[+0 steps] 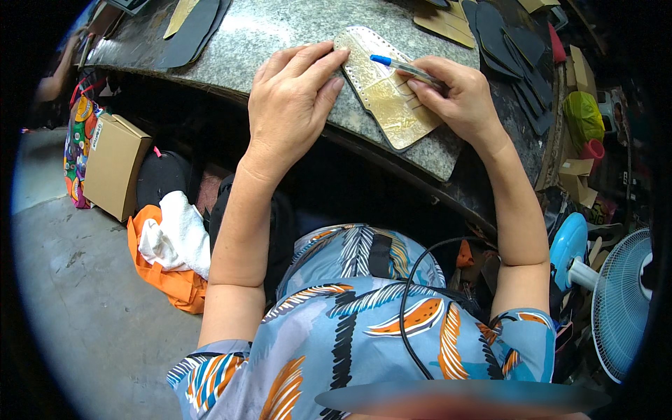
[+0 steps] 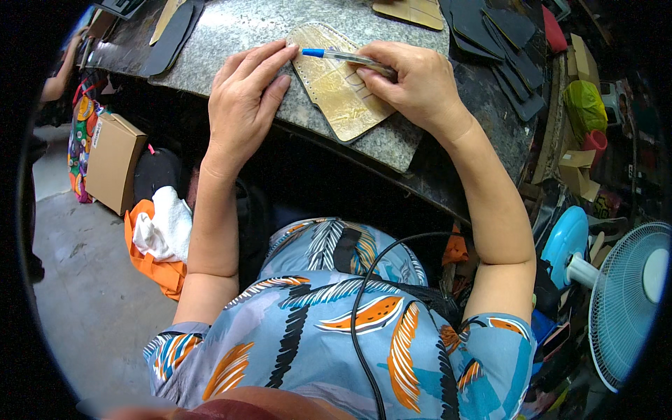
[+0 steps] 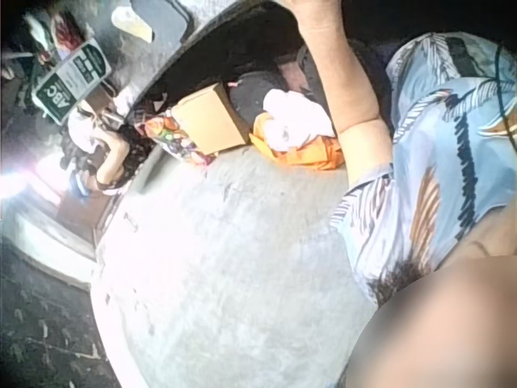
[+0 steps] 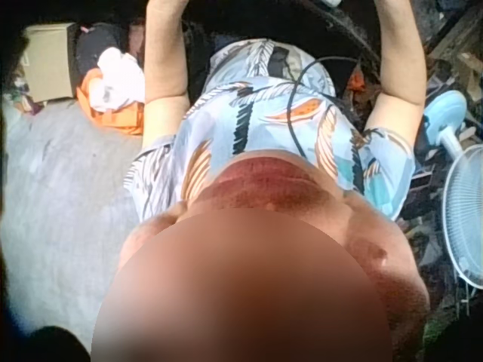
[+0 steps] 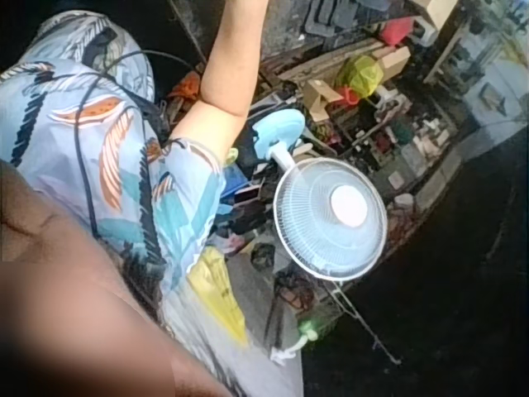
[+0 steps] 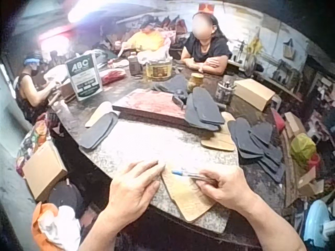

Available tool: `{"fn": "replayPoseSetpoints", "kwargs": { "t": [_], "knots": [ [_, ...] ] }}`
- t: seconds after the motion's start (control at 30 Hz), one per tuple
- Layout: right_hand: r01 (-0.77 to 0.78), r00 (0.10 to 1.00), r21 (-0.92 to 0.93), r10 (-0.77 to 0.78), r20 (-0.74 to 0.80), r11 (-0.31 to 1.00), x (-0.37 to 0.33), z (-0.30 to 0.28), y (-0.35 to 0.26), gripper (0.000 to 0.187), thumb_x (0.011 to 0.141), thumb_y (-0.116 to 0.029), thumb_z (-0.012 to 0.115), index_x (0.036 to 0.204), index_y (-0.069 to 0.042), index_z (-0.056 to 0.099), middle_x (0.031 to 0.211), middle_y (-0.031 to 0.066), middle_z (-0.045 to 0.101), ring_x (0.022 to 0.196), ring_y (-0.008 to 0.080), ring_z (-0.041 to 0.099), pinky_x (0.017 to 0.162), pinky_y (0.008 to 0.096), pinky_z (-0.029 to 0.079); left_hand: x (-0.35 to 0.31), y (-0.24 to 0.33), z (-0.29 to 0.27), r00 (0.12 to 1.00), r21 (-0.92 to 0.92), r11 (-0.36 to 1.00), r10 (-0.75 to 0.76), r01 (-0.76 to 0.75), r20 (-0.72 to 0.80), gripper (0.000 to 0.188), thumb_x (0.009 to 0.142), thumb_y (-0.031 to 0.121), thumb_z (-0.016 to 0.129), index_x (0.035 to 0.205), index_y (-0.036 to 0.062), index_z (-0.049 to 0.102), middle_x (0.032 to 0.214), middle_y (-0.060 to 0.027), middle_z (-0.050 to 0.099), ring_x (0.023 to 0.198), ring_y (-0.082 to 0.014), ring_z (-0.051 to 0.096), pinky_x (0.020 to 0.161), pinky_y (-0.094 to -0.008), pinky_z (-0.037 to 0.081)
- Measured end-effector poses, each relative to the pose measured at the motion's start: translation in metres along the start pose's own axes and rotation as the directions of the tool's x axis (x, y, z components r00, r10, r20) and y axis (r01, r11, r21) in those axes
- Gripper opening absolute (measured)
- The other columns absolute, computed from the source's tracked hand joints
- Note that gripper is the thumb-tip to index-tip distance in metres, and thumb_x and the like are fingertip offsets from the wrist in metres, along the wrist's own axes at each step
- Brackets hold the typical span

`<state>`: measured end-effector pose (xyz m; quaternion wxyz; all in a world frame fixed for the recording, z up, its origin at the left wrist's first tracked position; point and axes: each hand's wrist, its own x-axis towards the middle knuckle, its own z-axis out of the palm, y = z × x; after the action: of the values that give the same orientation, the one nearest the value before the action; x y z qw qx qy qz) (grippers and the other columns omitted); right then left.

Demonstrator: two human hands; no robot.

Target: The person marks a shoe insole with a pen using a cardboard template, then uses a handheld electric tool to grind the edges of the insole. The person handles multiple insoles and templates on a cluttered workbench.

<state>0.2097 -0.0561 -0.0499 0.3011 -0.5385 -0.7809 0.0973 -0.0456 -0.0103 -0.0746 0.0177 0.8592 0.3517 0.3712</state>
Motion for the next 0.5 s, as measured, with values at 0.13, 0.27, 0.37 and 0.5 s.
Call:
{"fn": "replayPoseSetpoints", "kwargs": {
  "t": [0.13,0.27,0.37,0.5],
  "knots": [
    [-0.009,1.0,-0.019,0.009,0.017,1.0,-0.0008,-0.0007,-0.0009,0.018,0.088,-0.024,0.07,0.102,-0.012,0.073,0.08,0.0043,0.07,0.064,0.0169,0.066,0.059,0.029,0.052,-0.0008,-0.0015,-0.0001,1.0,0.01,1.0,0.016,-0.016,0.0,0.027,0.091,0.026,0.065,0.114,0.0135,0.072,0.118,-0.005,0.068,0.112,-0.0249,0.06,0.097,-0.0402,0.045],
    [-0.039,0.998,0.016,0.039,0.05,0.999,-0.0007,-0.0025,-0.0026,0.017,0.086,-0.022,0.07,0.1,-0.011,0.073,0.08,0.0052,0.07,0.064,0.0175,0.065,0.059,0.0291,0.051,-0.0005,-0.0022,-0.0001,1.0,0.011,1.0,0.028,-0.028,0.0,0.028,0.089,0.026,0.067,0.113,0.0135,0.072,0.118,-0.0055,0.068,0.112,-0.025,0.06,0.097,-0.0405,0.045],
    [-0.06,0.996,0.015,0.059,0.068,0.998,0.0001,-0.0052,-0.0054,0.018,0.084,-0.02,0.07,0.098,-0.009,0.072,0.082,0.0064,0.069,0.064,0.0183,0.065,0.059,0.0295,0.051,0.0001,-0.0002,-0.0024,1.0,-0.012,1.0,0.008,-0.008,0.003,0.028,0.087,0.026,0.068,0.112,0.0135,0.073,0.118,-0.006,0.068,0.112,-0.0257,0.06,0.097,-0.0409,0.046],
    [-0.093,0.992,0.01,0.092,0.09,0.996,0.0009,-0.0076,-0.009,0.02,0.082,-0.02,0.07,0.098,-0.008,0.071,0.084,0.0077,0.069,0.066,0.0195,0.065,0.061,0.0299,0.051,0.0007,0.0024,-0.0048,1.0,-0.02,1.0,-0.018,0.019,0.013,0.029,0.085,0.026,0.07,0.111,0.0136,0.073,0.119,-0.0071,0.067,0.112,-0.0267,0.06,0.097,-0.0412,0.046]
  ]
}}
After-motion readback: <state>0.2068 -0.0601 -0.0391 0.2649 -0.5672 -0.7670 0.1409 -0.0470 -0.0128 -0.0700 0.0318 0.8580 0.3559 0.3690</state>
